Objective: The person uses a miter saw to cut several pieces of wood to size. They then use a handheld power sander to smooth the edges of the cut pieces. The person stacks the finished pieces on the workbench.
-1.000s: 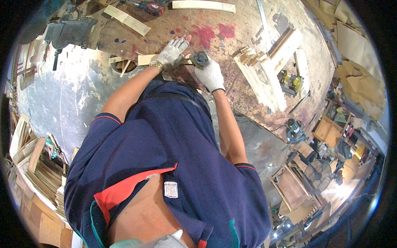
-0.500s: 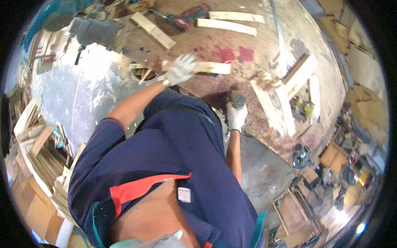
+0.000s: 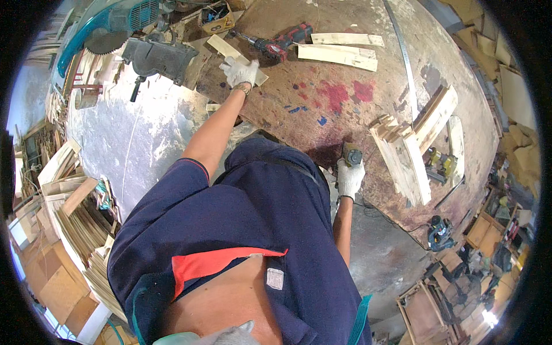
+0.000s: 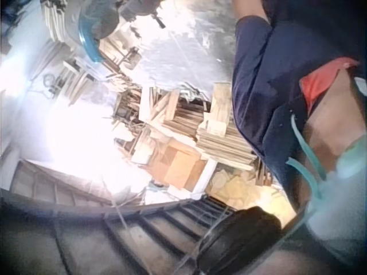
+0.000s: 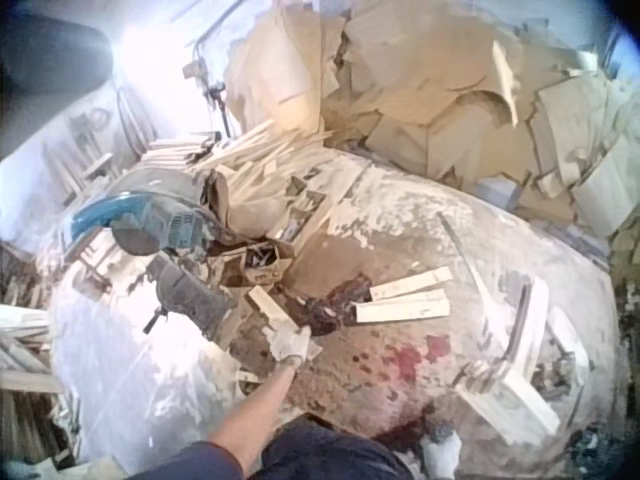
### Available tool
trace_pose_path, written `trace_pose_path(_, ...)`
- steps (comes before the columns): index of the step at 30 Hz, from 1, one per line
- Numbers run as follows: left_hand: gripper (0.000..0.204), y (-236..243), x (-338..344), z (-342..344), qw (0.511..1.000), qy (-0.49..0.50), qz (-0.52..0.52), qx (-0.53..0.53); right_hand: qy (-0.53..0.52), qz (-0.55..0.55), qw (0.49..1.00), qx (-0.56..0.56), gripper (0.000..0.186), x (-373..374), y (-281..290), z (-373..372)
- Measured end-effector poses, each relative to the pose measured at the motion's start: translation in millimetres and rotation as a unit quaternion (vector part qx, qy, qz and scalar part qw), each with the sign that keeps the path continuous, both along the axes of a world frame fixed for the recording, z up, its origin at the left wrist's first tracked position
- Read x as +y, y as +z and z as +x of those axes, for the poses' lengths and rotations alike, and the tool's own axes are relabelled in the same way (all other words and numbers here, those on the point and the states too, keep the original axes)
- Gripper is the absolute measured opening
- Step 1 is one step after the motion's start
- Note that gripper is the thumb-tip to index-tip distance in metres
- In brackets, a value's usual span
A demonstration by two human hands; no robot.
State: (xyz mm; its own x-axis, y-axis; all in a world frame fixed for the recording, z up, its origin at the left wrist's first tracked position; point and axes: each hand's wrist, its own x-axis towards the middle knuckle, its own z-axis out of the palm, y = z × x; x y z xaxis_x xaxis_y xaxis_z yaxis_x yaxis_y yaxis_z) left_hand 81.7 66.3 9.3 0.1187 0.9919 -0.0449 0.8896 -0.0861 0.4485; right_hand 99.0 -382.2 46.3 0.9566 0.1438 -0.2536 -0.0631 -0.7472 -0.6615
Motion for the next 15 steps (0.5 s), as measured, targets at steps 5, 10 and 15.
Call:
trace_pose_path(5,0.099,4,22,-24,0.971,-0.036,-0.103,-0.211,-0.005,-0.012,0.999,0.03,0.034,3,8,3)
trace_pose_path(10,0.106,15,-1,-66,0.831,-0.06,-0.277,-0.479,-0.012,-0.016,1.0,0.021,0.032,-3,0,3)
trace_pose_path(15,0.1,57,-28,-85,0.806,-0.156,-0.336,-0.461,-0.012,-0.006,0.999,0.037,0.033,1,8,0)
